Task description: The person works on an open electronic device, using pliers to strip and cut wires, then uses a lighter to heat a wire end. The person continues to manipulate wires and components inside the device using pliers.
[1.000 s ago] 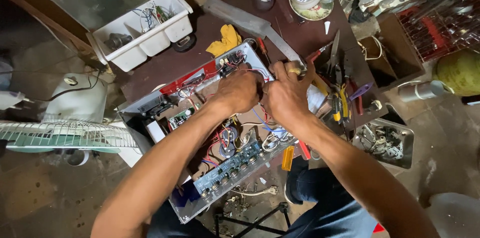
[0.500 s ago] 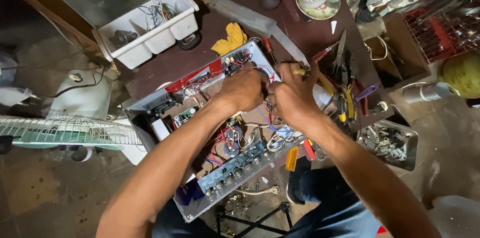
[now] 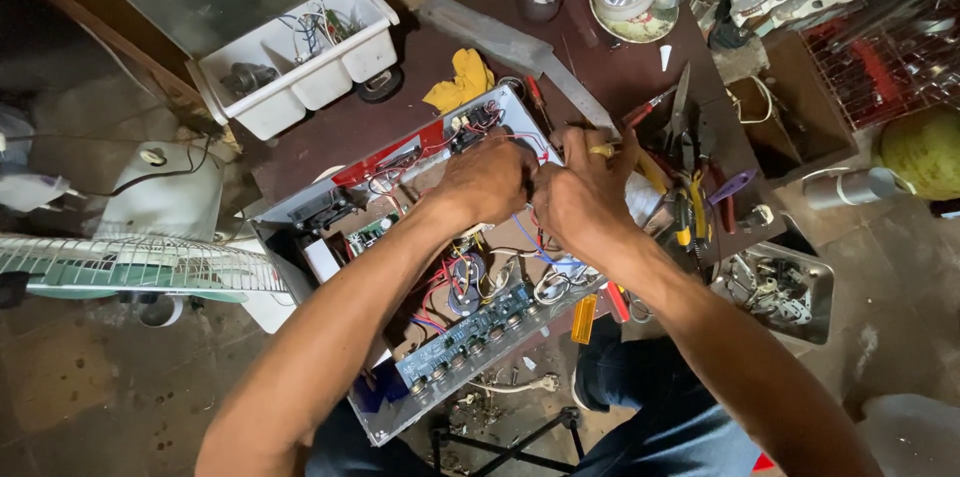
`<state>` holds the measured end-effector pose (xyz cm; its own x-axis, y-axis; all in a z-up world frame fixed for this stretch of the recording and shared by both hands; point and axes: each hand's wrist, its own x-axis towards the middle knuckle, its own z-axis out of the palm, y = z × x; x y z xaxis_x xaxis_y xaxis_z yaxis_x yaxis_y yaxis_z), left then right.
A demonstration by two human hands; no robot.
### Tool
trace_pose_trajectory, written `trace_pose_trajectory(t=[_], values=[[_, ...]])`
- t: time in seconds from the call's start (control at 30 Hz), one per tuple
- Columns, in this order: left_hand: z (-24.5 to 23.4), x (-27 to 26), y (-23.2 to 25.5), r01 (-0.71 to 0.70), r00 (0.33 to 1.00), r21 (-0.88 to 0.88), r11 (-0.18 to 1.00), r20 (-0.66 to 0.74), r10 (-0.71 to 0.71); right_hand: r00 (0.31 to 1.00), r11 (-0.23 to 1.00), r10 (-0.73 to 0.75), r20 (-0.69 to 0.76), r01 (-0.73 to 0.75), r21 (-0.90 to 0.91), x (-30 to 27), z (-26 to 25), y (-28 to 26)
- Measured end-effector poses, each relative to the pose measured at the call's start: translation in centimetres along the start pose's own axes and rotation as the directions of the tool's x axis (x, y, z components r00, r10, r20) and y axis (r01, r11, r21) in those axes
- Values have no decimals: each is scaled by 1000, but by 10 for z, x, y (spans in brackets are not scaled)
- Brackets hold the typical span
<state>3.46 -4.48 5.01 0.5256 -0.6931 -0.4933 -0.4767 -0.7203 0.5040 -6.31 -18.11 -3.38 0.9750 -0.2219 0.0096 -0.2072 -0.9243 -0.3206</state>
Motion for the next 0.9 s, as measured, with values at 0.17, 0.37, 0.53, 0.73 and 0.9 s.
trace_pose_trajectory(t=[0.17, 0.37, 0.53, 0.73, 0.9], values=[[7, 12, -8, -1, 1000, -59, 998, -31, -1, 914, 818, 365, 177, -406, 407, -3, -57, -57], [23, 29, -20, 10, 998, -70, 997, -64, -14, 991, 989, -96, 90, 105, -104, -3, -15, -21], [18, 27, -14, 27, 997, -67, 997, -76, -33, 979, 967, -170, 112, 188, -173, -2, -17, -16], [18, 26, -14, 38, 996, -69, 997, -84, -43, 961, 932, -276, 21, 273, -239, -7, -23, -17], [19, 28, -13, 50, 994, -32, 998, -92, -53, 807, 828, -531, -258, 430, -360, -4, -11, -7]])
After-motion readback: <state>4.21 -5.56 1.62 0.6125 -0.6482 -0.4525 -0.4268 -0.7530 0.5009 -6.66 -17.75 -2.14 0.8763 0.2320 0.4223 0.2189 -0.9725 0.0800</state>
